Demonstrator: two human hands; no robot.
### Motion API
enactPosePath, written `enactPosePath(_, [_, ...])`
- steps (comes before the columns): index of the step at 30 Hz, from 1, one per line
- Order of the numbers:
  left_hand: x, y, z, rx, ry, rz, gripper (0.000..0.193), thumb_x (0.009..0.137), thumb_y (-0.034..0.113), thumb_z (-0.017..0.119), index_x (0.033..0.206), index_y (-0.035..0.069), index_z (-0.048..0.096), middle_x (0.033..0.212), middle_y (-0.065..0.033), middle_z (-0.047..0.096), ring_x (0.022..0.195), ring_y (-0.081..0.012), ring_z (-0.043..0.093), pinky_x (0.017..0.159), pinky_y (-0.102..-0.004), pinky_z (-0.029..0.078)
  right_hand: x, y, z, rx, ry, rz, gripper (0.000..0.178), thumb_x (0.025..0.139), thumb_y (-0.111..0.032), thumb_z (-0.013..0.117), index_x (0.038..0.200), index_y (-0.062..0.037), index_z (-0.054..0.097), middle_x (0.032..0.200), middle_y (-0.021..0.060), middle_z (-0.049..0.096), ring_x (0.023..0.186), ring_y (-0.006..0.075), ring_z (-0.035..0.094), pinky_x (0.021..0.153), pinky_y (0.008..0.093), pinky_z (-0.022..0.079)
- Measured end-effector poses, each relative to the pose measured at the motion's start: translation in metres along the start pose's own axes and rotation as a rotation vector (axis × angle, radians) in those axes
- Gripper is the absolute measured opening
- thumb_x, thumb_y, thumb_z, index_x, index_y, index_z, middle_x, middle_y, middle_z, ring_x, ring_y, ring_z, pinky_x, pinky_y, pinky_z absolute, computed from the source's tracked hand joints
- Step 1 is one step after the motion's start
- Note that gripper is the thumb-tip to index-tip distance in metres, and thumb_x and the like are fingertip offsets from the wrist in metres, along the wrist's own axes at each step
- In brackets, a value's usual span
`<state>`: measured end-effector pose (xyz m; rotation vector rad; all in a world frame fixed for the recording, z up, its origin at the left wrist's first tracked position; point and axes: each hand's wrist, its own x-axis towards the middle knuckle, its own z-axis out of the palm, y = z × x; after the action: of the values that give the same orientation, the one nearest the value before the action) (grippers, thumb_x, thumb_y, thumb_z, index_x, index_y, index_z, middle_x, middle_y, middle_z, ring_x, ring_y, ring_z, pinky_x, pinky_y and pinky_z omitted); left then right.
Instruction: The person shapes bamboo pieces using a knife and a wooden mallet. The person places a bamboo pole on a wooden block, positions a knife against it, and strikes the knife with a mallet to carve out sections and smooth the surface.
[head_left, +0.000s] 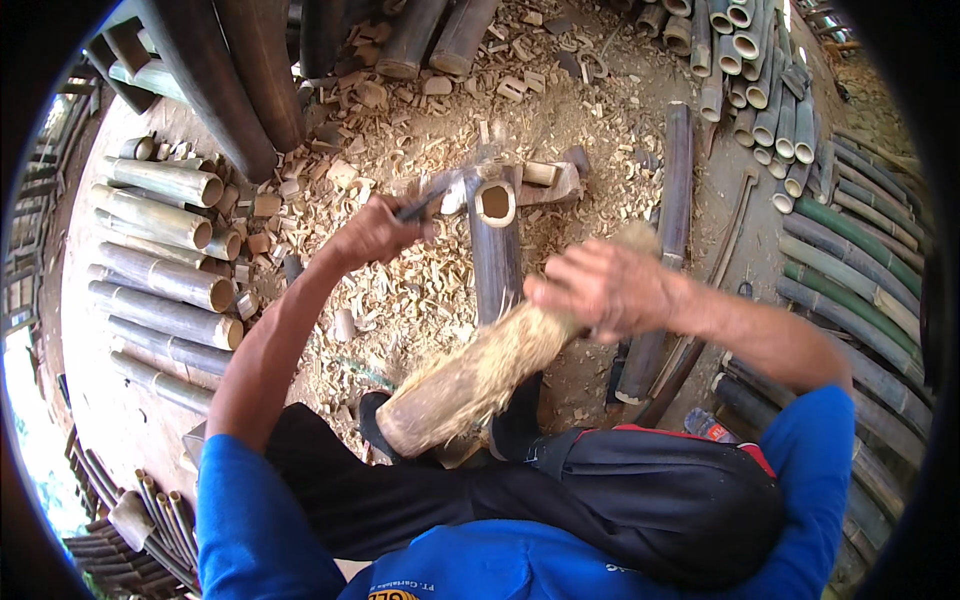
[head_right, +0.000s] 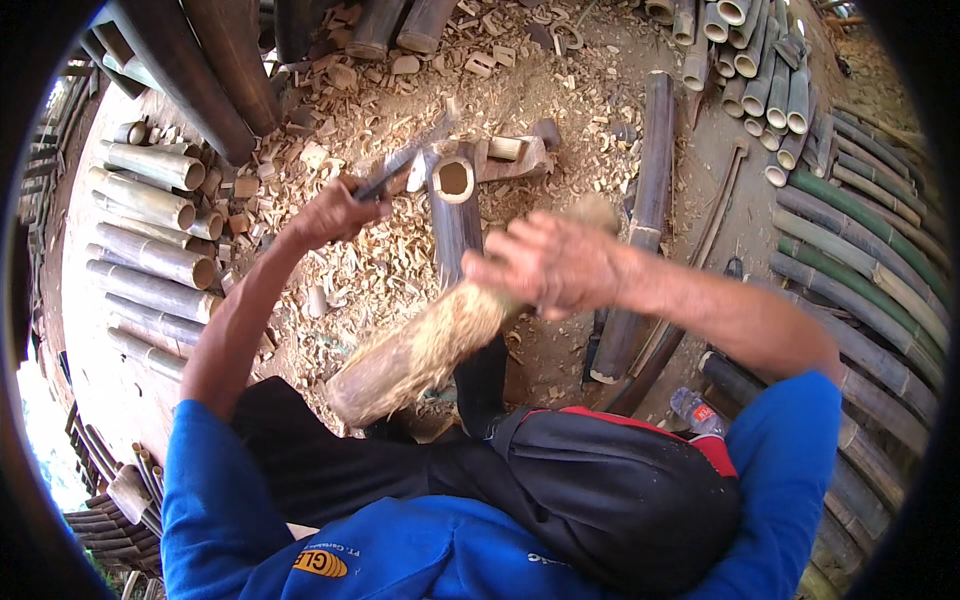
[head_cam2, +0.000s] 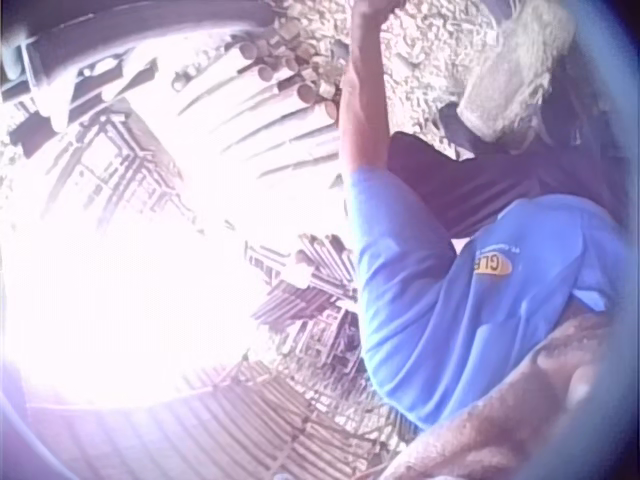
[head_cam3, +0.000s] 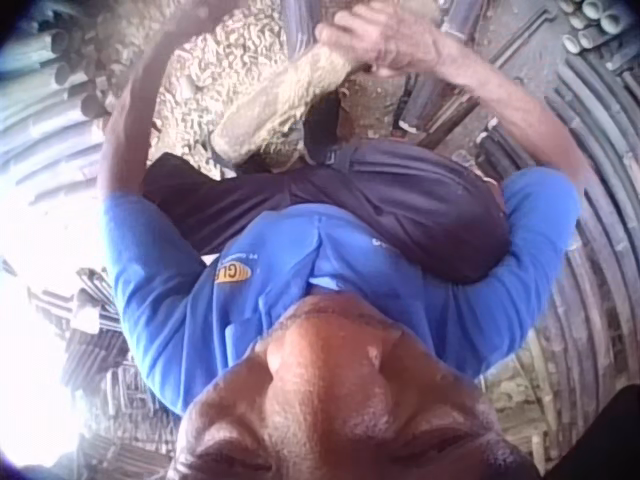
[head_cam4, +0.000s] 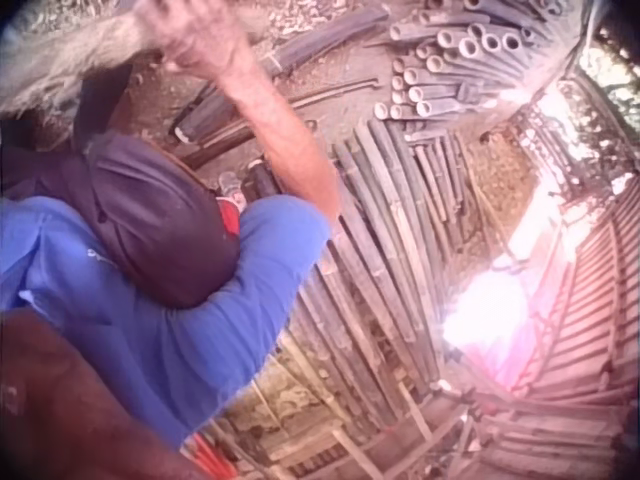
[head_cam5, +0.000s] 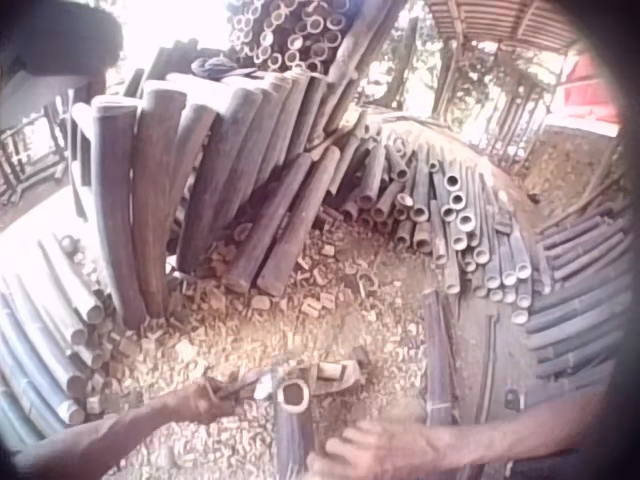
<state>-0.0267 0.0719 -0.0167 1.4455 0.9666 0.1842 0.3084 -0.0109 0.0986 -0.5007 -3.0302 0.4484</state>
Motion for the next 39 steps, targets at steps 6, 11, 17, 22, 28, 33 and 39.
enactPosePath(6, [0.005,0.019,-0.030,0.325,0.208,0.149,0.041,0.083,0.045,0.079,0.098,0.007,0.076,0.074,-0.0042,0.072,0.063,-0.0200,0.065,0.059,-0.0370,0.050,-0.023,-0.033,-0.005,0.394,0.131,0.519,0.071,0.065,-0.016,0.082,0.126,-0.0040,0.046,0.103,0.0143,0.060,0.092,0.0262,0.066,0.072,0.0358,0.058])
enactPosePath(11, [0.002,0.029,-0.038,0.745,0.165,0.145,0.054,0.091,0.061,0.062,0.084,0.009,0.077,0.058,-0.0068,0.062,0.051,-0.0177,0.057,0.050,-0.0378,0.044,-0.022,-0.019,-0.027,0.666,0.408,0.985,0.067,0.073,-0.021,0.078,0.128,0.0007,0.046,0.112,0.0162,0.061,0.106,0.0263,0.064,0.085,0.0375,0.055])
enactPosePath(17, [0.002,0.012,-0.048,0.850,0.229,0.203,0.059,0.092,0.064,0.059,0.080,0.009,0.077,0.050,-0.0036,0.056,0.044,-0.0156,0.050,0.044,-0.0367,0.039,-0.014,-0.014,-0.037,0.912,0.641,1.062,0.084,0.077,-0.026,0.077,0.141,0.0063,0.035,0.125,0.0144,0.058,0.111,0.0212,0.059,0.100,0.0342,0.046])
enactPosePath(22, [-0.001,0.007,-0.046,0.807,0.267,0.223,0.057,0.091,0.063,0.060,0.082,0.009,0.077,0.051,-0.0034,0.057,0.044,-0.0150,0.050,0.044,-0.0367,0.040,-0.009,-0.019,-0.021,0.738,0.706,1.015,0.080,0.080,-0.026,0.076,0.141,0.0038,0.033,0.126,0.0203,0.056,0.114,0.0257,0.060,0.098,0.0370,0.049])
enactPosePath(28, [0.000,0.008,-0.037,0.848,0.255,0.126,0.058,0.090,0.063,0.061,0.084,0.007,0.077,0.052,-0.0041,0.059,0.044,-0.0154,0.051,0.045,-0.0369,0.044,0.025,-0.007,-0.024,0.756,0.186,1.227,0.069,0.082,-0.021,0.073,0.137,0.0004,0.037,0.133,0.0277,0.050,0.115,0.0344,0.059,0.093,0.0514,0.056])
enactPosePath(33, [0.002,0.006,-0.050,0.781,0.192,0.074,0.060,0.089,0.063,0.062,0.079,0.005,0.074,0.052,-0.0053,0.058,0.043,-0.0186,0.050,0.046,-0.0378,0.045,0.033,-0.002,-0.051,0.611,0.315,1.038,0.062,0.083,-0.021,0.074,0.132,0.0006,0.042,0.124,0.0288,0.058,0.096,0.0348,0.067,0.090,0.0491,0.058])
enactPosePath(39, [0.011,0.008,-0.047,0.739,0.195,0.149,0.059,0.089,0.061,0.064,0.070,0.005,0.068,0.048,-0.0045,0.052,0.042,-0.0180,0.048,0.044,-0.0376,0.043,0.040,0.004,-0.018,0.652,0.109,1.187,0.060,0.082,-0.021,0.072,0.129,-0.0011,0.040,0.120,0.0269,0.057,0.103,0.0361,0.064,0.086,0.0489,0.059])
